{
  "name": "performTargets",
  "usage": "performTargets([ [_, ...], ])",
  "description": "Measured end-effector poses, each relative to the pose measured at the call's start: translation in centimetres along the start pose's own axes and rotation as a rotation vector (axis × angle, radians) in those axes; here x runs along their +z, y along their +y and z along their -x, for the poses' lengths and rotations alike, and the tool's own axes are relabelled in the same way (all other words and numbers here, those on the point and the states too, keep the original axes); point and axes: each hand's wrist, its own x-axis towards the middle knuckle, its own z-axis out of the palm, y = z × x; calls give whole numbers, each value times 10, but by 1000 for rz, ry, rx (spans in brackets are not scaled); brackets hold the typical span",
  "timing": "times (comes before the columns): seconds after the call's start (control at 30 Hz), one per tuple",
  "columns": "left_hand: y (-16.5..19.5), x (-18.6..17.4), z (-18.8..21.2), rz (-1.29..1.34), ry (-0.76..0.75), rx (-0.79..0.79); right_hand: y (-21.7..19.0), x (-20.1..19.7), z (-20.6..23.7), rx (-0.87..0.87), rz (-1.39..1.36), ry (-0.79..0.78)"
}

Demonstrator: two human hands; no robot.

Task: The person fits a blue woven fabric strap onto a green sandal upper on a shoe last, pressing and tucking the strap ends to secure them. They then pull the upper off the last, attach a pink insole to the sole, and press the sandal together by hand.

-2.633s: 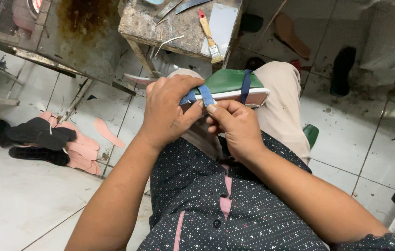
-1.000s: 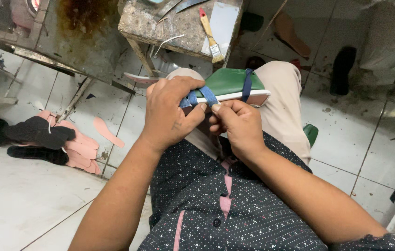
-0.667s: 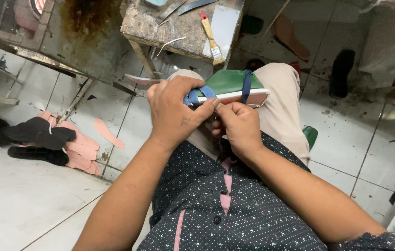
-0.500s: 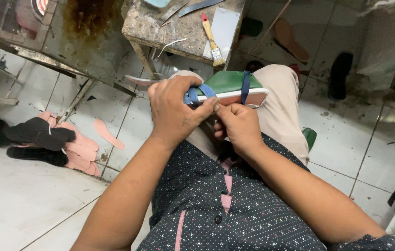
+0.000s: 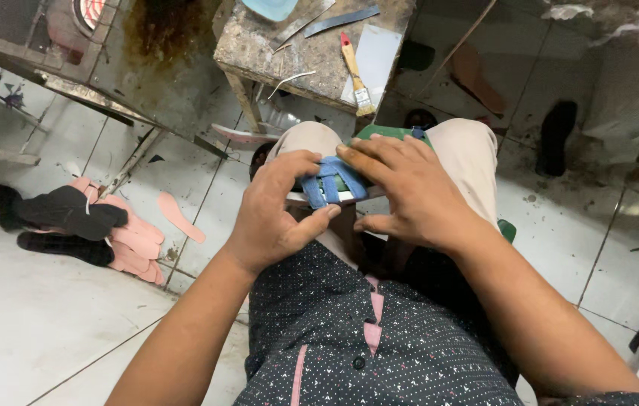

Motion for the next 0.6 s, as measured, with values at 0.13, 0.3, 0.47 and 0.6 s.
performTargets([
  [0.13, -2, -16, 0, 70, -44, -50, -5, 13, -3, -6, 125, 73],
  [0.3, -4, -10, -10, 152, 6, -248, -4, 22, -2, 17, 144, 116],
  [0.47, -10, -4, -16, 340, -6, -277, -2, 21, -3, 31, 116, 128],
  [0.6, -14, -3, -12, 352, 42, -313, -3, 20, -3, 50, 101, 134],
])
